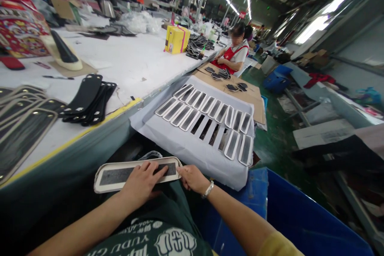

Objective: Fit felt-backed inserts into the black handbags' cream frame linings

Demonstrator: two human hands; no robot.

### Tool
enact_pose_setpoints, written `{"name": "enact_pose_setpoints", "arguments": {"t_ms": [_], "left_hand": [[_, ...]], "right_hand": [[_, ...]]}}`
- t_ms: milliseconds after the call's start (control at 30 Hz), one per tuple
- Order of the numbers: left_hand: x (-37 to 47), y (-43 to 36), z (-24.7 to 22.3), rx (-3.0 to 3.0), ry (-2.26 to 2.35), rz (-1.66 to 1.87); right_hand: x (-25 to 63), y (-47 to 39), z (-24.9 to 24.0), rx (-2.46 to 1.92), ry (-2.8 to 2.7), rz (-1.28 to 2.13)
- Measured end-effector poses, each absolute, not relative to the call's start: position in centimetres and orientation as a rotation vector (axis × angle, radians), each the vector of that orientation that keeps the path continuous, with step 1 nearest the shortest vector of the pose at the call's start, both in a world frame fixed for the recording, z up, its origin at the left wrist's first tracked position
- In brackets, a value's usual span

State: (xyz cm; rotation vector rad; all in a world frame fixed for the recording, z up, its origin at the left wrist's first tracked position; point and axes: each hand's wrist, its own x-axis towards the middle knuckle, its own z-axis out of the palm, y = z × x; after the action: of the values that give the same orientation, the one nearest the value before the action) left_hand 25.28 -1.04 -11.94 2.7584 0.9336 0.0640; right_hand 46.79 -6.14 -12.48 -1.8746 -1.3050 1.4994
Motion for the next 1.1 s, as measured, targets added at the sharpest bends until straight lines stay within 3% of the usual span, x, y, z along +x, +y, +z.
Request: {"name": "enact_pose_setpoints", "arguments": {"t_ms": [300,500,633,700,800,1100], "left_hand": [[25.0,-0.8,-11.4,2.639,0.974,0.104],[21.7,-0.9,-9.8,2.169,0.776,0.481],[15.7,0.3,-11.2,1.605,1.522,0.871],[12.9,1.5,-12.8,1.290,1.671,0.725],[10.5,2.6,-14.9,1.149,1.503,0.491],[10.1,3.2,-16.3,1.279,1.368,0.332]], "right_hand": [[45.2,-3.5,-11.2,-2.197,-1.258,1.611],[45.2,-2.8,-10.9,-2.192,-1.215,1.640],[44.9,-2.8,-10.6,-2.236,-1.174,1.624],[44.8,-2.7,-10.5,-2.251,-1.180,1.617],[44.8,-2.7,-10.4,-2.237,-1.181,1.609],[44.9,-2.7,-10.7,-2.182,-1.180,1.638]]}}
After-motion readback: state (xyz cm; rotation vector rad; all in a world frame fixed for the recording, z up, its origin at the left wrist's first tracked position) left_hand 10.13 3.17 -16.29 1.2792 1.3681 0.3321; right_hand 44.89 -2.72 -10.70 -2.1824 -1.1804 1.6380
